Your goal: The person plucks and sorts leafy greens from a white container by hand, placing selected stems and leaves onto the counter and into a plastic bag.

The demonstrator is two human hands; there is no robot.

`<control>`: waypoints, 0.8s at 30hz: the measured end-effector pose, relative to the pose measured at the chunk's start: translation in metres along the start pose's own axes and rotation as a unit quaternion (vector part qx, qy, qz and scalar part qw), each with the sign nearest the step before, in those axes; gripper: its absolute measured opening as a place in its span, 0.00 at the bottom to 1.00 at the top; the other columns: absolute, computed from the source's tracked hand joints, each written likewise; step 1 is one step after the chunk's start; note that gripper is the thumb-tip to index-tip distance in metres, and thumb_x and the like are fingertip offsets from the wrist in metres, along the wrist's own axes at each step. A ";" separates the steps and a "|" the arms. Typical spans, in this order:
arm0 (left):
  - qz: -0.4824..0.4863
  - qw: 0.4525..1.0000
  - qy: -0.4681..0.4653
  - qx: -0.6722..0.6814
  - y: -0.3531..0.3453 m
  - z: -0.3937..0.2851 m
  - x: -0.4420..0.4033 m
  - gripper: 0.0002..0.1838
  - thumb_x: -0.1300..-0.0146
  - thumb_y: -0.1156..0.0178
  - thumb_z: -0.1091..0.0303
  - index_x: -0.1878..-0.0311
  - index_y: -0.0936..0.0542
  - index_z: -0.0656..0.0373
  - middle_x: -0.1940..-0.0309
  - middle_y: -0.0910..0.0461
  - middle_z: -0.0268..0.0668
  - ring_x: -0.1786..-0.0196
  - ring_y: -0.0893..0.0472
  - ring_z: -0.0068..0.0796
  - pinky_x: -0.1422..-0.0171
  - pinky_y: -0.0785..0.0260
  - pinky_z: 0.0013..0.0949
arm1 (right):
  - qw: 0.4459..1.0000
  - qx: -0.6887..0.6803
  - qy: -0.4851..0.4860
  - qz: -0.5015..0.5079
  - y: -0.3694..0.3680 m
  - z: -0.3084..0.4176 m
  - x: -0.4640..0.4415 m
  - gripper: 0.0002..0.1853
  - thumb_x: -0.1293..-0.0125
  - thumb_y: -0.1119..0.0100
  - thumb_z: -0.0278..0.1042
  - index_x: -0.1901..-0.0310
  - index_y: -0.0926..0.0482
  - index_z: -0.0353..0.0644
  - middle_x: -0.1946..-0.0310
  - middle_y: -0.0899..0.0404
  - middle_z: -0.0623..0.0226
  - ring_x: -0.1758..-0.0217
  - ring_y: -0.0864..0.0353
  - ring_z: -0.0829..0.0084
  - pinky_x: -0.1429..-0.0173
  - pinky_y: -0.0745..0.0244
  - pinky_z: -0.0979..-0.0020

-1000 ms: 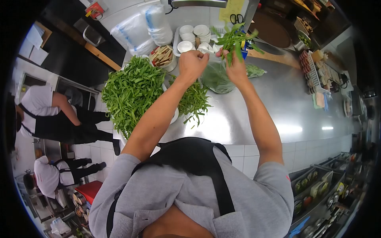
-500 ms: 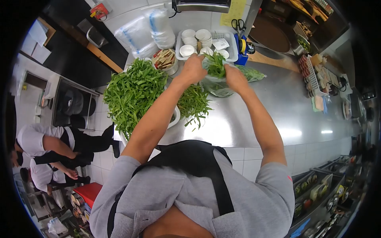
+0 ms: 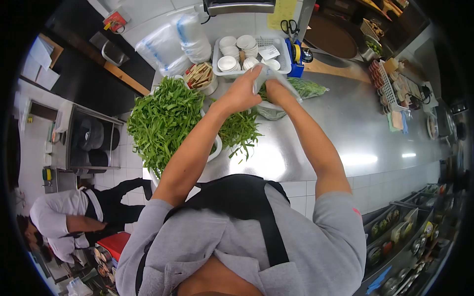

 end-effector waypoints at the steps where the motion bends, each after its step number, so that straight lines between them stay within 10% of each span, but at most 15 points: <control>1: -0.010 1.000 -0.012 -0.011 0.002 0.003 0.001 0.49 0.52 0.36 0.75 0.22 0.39 0.69 0.23 0.39 0.60 0.21 0.37 0.55 0.19 0.43 0.40 | 1.000 -0.018 0.021 0.012 0.020 0.012 0.007 0.16 0.45 0.26 0.29 0.56 0.15 0.33 0.52 0.15 0.43 0.44 0.17 0.46 0.41 0.22 0.54; 7: -0.061 0.997 -0.045 -0.019 0.010 0.009 0.013 0.50 0.51 0.34 0.76 0.20 0.39 0.57 0.23 0.39 0.60 0.30 0.25 0.51 0.26 0.32 0.39 | 0.988 -0.141 0.054 -0.014 0.126 0.021 0.083 0.24 0.44 0.29 0.23 0.43 0.17 0.32 0.50 0.14 0.49 0.45 0.13 0.56 0.44 0.18 0.60; 12: -0.018 0.996 0.015 0.087 0.045 -0.016 0.039 0.38 0.43 0.33 0.78 0.26 0.27 0.51 0.23 0.36 0.51 0.50 0.19 0.26 0.45 0.20 0.30 | 0.962 -0.227 0.065 -0.140 0.161 0.027 0.166 0.19 0.36 0.36 0.20 0.43 0.17 0.34 0.51 0.13 0.51 0.51 0.11 0.61 0.48 0.18 0.65; 24: -0.247 0.928 0.209 0.186 0.110 0.020 0.238 0.20 0.30 0.38 0.78 0.35 0.21 0.65 0.40 0.18 0.40 0.49 0.17 0.24 0.42 0.24 0.28 | 0.934 -0.292 0.084 0.190 0.037 0.085 0.204 0.16 0.34 0.33 0.26 0.45 0.16 0.35 0.54 0.13 0.57 0.57 0.13 0.69 0.50 0.19 0.67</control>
Point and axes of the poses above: each hand's wrist, its own x-axis away from the middle knuckle, its own y-axis out of the back of the hand, z = x × y, the point moved 2 cm from there along -x, towards the middle knuckle
